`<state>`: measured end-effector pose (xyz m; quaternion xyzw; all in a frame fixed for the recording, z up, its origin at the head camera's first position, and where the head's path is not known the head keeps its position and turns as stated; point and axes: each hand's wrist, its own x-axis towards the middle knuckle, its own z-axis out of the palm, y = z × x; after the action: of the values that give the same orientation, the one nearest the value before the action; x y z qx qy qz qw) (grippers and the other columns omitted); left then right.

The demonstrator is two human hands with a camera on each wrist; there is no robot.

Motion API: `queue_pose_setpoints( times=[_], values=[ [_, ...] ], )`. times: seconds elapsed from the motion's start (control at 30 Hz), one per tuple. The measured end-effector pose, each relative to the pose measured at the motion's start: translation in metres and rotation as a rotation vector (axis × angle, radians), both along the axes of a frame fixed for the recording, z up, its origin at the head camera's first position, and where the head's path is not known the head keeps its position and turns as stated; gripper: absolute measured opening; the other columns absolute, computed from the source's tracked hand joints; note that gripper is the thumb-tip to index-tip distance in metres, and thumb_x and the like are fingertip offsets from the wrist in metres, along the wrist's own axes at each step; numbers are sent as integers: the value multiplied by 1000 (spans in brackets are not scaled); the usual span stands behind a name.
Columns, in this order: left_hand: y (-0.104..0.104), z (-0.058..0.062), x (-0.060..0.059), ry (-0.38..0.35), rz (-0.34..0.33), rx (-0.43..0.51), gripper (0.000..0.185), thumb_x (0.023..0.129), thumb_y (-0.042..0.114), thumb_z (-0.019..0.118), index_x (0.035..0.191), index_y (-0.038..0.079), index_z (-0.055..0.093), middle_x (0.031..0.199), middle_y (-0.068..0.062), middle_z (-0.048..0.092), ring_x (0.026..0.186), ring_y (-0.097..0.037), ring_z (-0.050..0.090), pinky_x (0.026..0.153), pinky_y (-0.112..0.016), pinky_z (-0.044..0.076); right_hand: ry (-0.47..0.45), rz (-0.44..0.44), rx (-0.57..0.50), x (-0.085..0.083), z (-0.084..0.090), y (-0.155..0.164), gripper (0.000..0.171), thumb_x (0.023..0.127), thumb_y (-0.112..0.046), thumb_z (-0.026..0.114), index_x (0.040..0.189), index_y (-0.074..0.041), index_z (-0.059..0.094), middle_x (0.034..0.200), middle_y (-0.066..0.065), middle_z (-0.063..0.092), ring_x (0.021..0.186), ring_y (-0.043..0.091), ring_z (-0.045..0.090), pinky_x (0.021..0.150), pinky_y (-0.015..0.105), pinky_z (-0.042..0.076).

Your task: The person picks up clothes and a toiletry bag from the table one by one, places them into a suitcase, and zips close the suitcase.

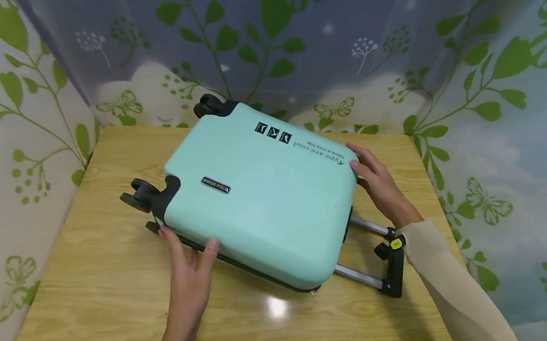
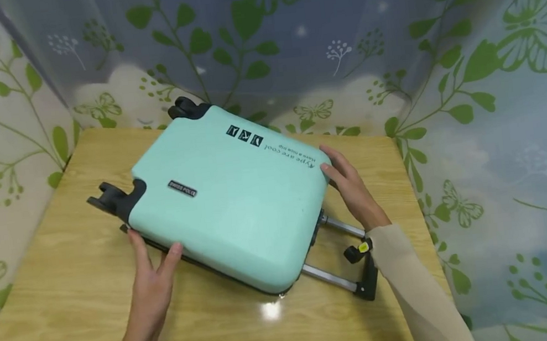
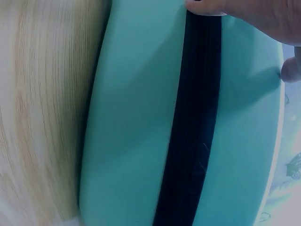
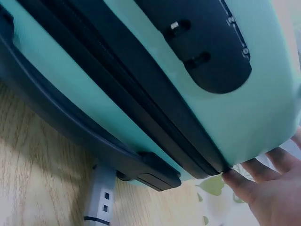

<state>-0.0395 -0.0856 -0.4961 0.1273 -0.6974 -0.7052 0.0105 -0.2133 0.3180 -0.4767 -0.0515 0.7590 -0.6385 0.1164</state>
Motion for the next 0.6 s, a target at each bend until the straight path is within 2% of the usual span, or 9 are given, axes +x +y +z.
queue_pose_setpoints(
  times=[0.17,0.27,0.37,0.53,0.6],
  values=[
    [-6,0,-7,18,-52,-85,108,111,26,65,169,19,-26,176,4,-36,166,-15,-23,133,-58,20,36,4,35,15,2,16,61,116,-35,53,171,-17,35,170,13,42,139,11,54,115,30,46],
    [-14,1,-16,35,-104,-137,105,112,29,64,170,18,-23,177,3,-32,167,-17,-20,132,-58,24,59,19,57,26,3,27,58,116,-31,54,170,-15,38,166,13,45,135,10,59,107,21,52],
    [-22,3,-27,46,-153,-182,100,113,32,61,171,18,-18,178,3,-27,167,-17,-18,133,-56,22,61,34,74,38,4,36,55,116,-25,56,167,-14,41,162,11,48,132,9,62,105,20,54],
    [-35,9,-43,51,-210,-241,92,114,38,57,173,19,-11,180,5,-18,168,-16,-13,137,-51,2,50,43,117,58,3,43,56,112,-17,62,165,-14,44,158,8,51,135,13,61,103,22,56],
    [-40,11,-49,50,-229,-250,90,115,40,56,173,19,-9,181,6,-16,169,-17,-12,137,-51,-1,52,39,136,67,2,44,58,111,-15,64,165,-14,44,159,8,50,138,15,59,103,22,56]
  ],
)
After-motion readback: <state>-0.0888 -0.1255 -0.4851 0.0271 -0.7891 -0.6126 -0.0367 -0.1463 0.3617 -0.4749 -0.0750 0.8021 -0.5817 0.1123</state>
